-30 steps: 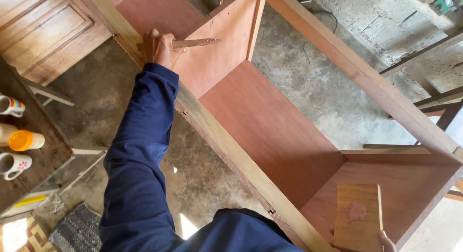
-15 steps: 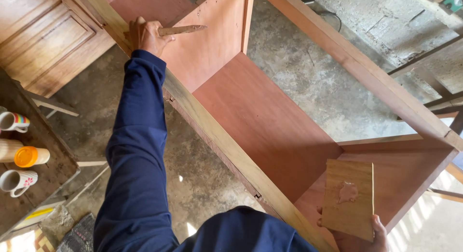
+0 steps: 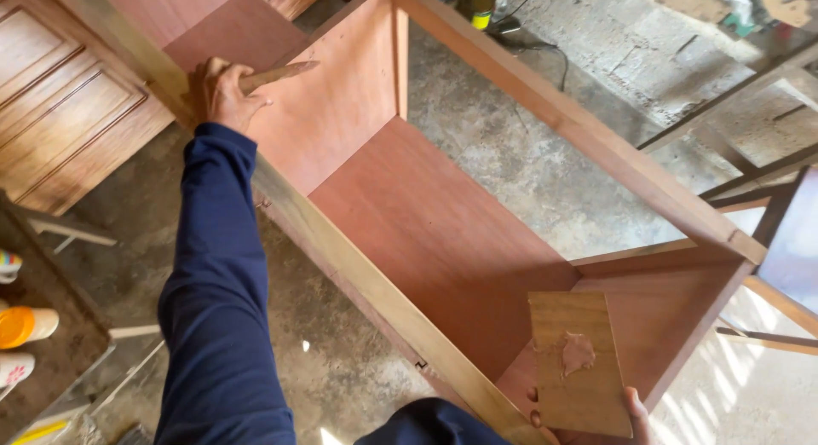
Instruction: Apply wood filler to cracks and joints in a wooden cabinet using a small wooden stick tool.
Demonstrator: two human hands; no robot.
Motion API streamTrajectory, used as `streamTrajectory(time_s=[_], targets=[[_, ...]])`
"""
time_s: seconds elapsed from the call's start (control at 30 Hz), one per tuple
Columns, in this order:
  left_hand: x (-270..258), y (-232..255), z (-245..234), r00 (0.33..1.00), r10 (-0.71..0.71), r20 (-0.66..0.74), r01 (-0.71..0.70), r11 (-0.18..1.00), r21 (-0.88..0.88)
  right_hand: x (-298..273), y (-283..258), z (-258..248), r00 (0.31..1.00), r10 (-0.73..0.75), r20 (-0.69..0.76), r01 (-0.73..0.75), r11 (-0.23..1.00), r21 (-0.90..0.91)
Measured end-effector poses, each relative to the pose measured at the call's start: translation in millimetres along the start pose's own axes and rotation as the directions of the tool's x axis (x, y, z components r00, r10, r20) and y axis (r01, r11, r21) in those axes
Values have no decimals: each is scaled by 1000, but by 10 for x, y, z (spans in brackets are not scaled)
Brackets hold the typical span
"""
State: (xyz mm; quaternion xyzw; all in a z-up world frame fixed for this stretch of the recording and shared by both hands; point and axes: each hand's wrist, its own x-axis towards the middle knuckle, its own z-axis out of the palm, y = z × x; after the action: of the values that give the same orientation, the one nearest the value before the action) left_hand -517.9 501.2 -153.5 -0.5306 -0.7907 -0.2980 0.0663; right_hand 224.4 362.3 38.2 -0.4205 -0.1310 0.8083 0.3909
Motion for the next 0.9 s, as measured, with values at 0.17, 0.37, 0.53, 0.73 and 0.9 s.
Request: streamTrajectory(time_s=[0.17, 0.37, 0.53, 0.73, 0.9], targets=[[-22, 57, 17, 998, -10, -61, 12, 999, 33, -10, -1, 10, 968, -44, 249, 13, 992, 123], [103, -273, 354, 998, 49, 44, -58, 969, 238, -161, 1, 440, 983, -186, 17, 186, 973, -136], [264, 163, -7, 873, 111, -475, 6, 971, 238, -182, 190, 545, 945, -323, 50, 327, 936, -128], [-183, 191, -783, 960, -8, -280, -52, 977, -205, -348, 216, 588, 929, -286, 236, 303, 952, -36], [-1129, 653, -1495, 964, -266, 7, 167, 586, -793, -700, -40, 228, 886, -311, 343, 307, 949, 68]])
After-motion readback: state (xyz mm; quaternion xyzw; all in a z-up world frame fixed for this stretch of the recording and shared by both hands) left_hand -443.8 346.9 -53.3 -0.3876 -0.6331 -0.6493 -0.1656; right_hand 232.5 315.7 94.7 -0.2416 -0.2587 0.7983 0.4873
